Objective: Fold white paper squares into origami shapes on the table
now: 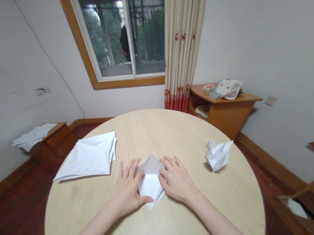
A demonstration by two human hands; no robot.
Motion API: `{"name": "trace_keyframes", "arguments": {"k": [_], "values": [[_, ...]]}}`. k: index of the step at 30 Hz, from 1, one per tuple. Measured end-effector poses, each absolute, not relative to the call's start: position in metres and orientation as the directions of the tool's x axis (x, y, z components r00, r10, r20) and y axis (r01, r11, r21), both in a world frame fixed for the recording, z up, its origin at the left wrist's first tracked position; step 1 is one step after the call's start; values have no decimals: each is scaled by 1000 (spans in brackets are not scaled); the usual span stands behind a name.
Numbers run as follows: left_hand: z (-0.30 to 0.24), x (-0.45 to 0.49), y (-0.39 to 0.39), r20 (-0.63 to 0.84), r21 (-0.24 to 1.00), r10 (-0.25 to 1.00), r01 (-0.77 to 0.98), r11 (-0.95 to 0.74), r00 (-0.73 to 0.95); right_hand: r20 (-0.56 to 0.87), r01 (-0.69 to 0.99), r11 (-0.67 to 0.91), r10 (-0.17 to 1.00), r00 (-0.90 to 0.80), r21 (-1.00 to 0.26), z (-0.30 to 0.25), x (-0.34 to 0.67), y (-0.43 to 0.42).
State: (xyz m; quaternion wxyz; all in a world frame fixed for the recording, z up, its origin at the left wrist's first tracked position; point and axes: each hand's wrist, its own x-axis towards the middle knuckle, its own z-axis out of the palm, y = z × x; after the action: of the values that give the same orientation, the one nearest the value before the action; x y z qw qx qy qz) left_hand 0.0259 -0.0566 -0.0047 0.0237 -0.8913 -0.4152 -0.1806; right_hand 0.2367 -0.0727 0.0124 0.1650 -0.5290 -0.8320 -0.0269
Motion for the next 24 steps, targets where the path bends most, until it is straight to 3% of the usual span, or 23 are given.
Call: {"name": "trace_keyframes", "arguments": {"k": [7, 14, 24], "values": [[-5, 18, -52, 347, 132, 719, 727, -674, 602, 305, 802, 549, 825, -476, -234, 20, 249, -74], [-1, 18, -52, 300, 192, 746, 728, -658, 595, 437, 705, 663, 728, -528, -253, 21, 250, -74], [5, 16, -54, 259, 206, 733, 706, -678, 629, 460, 736, 638, 736, -496, -227, 27, 251, -80]]}}
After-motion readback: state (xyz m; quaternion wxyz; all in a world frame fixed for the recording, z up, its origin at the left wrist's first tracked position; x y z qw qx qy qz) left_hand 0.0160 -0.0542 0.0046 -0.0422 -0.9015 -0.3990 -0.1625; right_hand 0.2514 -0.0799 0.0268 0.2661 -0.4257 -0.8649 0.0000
